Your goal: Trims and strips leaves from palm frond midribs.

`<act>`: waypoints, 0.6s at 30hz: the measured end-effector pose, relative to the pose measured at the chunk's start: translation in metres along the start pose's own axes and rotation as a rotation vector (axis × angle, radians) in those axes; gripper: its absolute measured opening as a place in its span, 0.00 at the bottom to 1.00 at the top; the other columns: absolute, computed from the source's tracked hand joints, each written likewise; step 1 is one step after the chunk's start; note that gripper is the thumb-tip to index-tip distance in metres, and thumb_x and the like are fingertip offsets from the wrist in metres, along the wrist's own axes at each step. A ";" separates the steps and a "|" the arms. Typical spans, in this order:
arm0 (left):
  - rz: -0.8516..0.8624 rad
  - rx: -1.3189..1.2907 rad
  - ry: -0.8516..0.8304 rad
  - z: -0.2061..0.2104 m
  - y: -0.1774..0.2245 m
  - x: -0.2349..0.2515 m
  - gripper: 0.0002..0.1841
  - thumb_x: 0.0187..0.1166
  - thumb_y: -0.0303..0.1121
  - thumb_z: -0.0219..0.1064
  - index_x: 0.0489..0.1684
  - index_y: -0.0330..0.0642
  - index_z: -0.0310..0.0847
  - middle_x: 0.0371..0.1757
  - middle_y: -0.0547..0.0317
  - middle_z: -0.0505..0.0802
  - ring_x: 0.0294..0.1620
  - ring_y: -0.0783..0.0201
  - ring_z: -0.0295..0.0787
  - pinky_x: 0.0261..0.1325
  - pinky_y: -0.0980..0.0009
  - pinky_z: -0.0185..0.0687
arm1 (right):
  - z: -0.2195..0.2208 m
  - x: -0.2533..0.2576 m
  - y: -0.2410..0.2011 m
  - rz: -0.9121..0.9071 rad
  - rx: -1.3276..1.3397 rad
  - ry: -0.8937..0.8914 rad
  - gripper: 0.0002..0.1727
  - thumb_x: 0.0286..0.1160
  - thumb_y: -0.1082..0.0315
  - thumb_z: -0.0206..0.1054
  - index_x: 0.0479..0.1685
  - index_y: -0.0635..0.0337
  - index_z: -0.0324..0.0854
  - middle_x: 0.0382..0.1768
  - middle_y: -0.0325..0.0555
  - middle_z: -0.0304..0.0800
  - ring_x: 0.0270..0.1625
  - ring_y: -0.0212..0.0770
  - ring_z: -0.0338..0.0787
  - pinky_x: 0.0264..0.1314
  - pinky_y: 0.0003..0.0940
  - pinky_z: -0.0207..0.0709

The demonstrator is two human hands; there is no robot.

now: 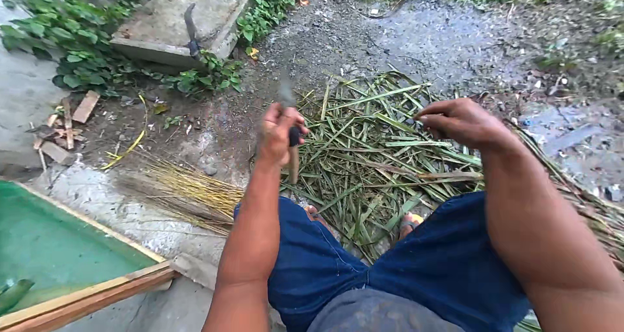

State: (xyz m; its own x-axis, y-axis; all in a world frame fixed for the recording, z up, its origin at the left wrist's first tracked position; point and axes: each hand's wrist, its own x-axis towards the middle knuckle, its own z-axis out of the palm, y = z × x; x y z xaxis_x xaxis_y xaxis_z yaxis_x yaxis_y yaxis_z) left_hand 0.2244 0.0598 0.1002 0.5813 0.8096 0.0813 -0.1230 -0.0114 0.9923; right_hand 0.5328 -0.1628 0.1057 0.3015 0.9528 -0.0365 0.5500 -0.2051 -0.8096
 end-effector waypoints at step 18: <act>-0.088 -0.183 -0.172 0.008 0.000 0.005 0.21 0.92 0.35 0.47 0.80 0.43 0.67 0.21 0.67 0.82 0.16 0.71 0.81 0.19 0.76 0.82 | 0.030 0.033 -0.011 -0.227 0.003 -0.160 0.09 0.82 0.70 0.63 0.47 0.56 0.91 0.39 0.36 0.87 0.27 0.25 0.79 0.31 0.25 0.78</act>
State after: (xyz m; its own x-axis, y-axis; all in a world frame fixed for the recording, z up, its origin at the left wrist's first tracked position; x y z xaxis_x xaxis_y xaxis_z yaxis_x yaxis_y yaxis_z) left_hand 0.2335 0.0592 0.1015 0.7223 0.6911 0.0258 -0.2006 0.1736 0.9642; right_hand 0.5132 -0.1228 0.0956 0.0436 0.9976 0.0545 0.5869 0.0185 -0.8094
